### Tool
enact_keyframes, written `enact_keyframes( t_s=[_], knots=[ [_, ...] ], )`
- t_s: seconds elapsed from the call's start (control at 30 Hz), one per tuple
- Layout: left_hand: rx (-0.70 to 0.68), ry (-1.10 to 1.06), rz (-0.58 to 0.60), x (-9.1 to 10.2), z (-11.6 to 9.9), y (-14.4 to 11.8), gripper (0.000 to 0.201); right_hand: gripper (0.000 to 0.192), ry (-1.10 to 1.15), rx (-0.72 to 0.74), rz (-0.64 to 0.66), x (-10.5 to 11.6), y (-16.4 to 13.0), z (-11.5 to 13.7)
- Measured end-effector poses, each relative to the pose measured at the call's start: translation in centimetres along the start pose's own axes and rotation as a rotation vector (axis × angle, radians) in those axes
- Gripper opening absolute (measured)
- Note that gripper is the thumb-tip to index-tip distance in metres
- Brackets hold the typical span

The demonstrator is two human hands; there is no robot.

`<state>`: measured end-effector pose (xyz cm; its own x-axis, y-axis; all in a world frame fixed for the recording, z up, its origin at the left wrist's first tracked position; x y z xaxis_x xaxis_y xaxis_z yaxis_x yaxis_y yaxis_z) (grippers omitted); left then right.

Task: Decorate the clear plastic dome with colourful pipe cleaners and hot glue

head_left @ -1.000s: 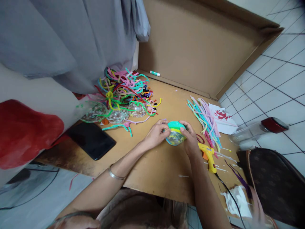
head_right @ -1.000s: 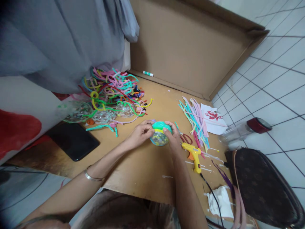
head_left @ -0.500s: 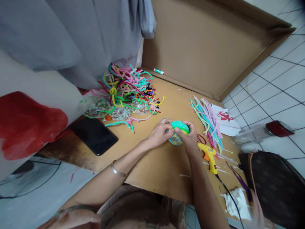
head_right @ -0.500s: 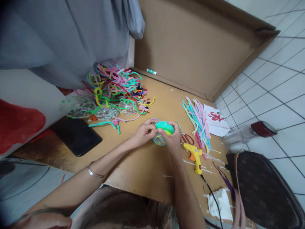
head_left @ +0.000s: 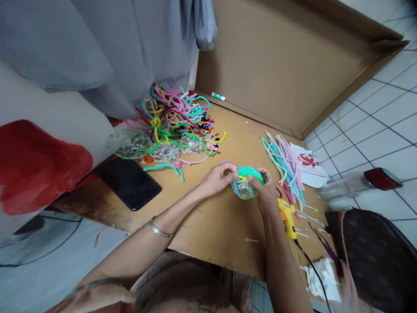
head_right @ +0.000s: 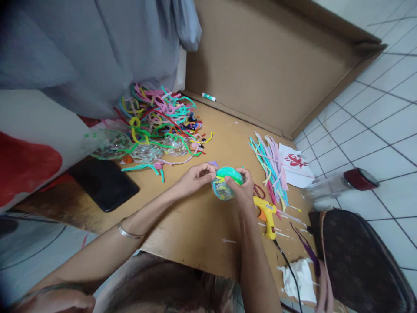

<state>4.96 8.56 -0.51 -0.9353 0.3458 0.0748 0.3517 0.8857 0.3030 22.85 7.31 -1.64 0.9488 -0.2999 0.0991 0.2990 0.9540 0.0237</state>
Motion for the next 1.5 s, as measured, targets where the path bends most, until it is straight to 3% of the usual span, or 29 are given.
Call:
enact_keyframes(
  t_s=[0.1,0.27,0.43,0.63,0.93,1.17,1.5],
  knots=[
    [-0.049,-0.013,-0.029,0.3,-0.8,-0.2,0.026,0.05,0.008,-0.006,0.0,0.0,0.1,-0.1],
    [-0.277,0.193,-0.009,-0.2,-2.7,-0.5,0.02,0.049,-0.003,-0.005,-0.013,0.0,0.1,-0.1],
    [-0.326,0.225,-0.056,-0.1,-2.4,-0.7,0.011,0.048,0.014,-0.022,-0.02,-0.1,-0.1,0.0],
    [-0.172,0.165,-0.075,0.2,-1.3,-0.3,0.008,0.049,0.021,-0.036,-0.023,-0.2,0.0,-0.1],
    [0.18,-0.189,-0.141,0.5,2.4,-0.2,0.011,0.049,0.006,-0.033,-0.024,-0.2,-0.1,-0.1],
    [0.256,-0.331,-0.221,0.1,3.7,-0.4,0.019,0.048,0.007,-0.02,-0.025,0.1,0.2,-0.4],
    [0.32,-0.545,-0.159,-1.6,4.9,-0.4,0.053,0.048,0.129,-0.053,-0.006,-0.2,-0.1,-0.3]
  ],
)
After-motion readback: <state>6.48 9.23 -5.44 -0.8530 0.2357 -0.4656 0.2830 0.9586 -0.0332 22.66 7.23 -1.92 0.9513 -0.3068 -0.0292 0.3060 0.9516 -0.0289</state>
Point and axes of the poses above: each hand's wrist, its own y-axis towards the middle knuckle, its own x-axis out of the back of the hand, z = x × y, the point moved 10 cm from there along y, towards the middle knuckle, and after that the axes turned 5 degrees about -x, right-handed, at the moved point
